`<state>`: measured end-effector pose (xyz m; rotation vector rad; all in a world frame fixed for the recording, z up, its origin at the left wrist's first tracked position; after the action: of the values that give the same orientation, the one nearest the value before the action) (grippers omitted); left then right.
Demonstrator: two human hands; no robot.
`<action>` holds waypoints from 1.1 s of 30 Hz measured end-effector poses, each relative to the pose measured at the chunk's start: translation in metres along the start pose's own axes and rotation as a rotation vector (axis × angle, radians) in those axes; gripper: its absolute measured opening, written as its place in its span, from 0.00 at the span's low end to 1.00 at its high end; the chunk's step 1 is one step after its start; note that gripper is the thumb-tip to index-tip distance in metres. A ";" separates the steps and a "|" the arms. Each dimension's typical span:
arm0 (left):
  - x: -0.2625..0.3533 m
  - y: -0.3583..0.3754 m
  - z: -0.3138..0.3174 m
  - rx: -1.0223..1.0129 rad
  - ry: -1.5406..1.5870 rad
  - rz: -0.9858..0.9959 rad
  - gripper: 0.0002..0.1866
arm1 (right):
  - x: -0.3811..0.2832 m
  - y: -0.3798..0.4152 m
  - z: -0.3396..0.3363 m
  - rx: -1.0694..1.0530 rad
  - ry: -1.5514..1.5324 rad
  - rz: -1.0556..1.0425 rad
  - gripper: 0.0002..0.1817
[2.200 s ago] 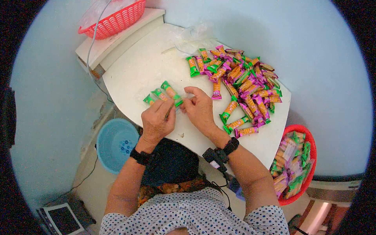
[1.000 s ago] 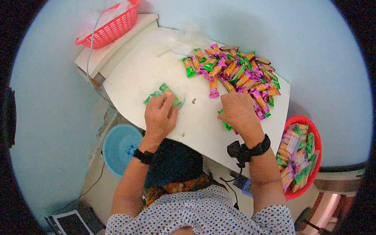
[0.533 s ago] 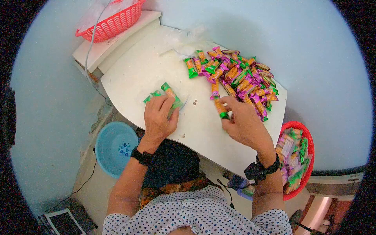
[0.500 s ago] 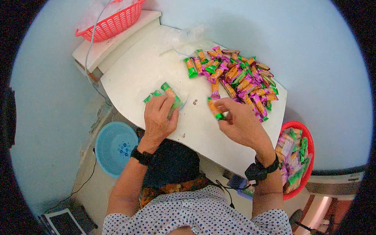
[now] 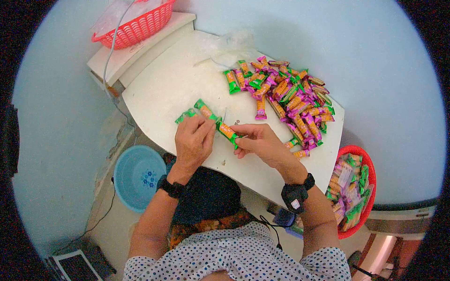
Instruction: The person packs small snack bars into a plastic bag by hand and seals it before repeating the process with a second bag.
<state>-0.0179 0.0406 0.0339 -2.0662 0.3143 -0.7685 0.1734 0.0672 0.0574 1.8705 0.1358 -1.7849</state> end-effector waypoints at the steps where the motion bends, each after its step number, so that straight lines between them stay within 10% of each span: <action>1: 0.001 -0.001 0.000 0.010 0.014 -0.001 0.06 | 0.003 -0.003 0.001 0.010 -0.007 -0.013 0.19; 22: -0.004 -0.001 0.001 -0.037 0.070 -0.031 0.11 | 0.010 -0.034 0.015 0.145 -0.091 -0.080 0.37; 33: 0.000 -0.005 0.000 -0.081 0.096 0.063 0.11 | 0.007 -0.062 0.009 0.083 -0.118 -0.082 0.27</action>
<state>-0.0188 0.0434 0.0380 -2.0880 0.4685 -0.8304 0.1393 0.1132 0.0314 1.8342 0.0967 -1.9792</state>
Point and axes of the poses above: each hand's wrist, its own y-axis away from the middle knuckle, its own z-axis out of the palm, x = y × z, the point moved 3 cm from there along -y, towards the middle knuckle, and after that the axes turned 7 degrees about x, right-handed, at the moved point
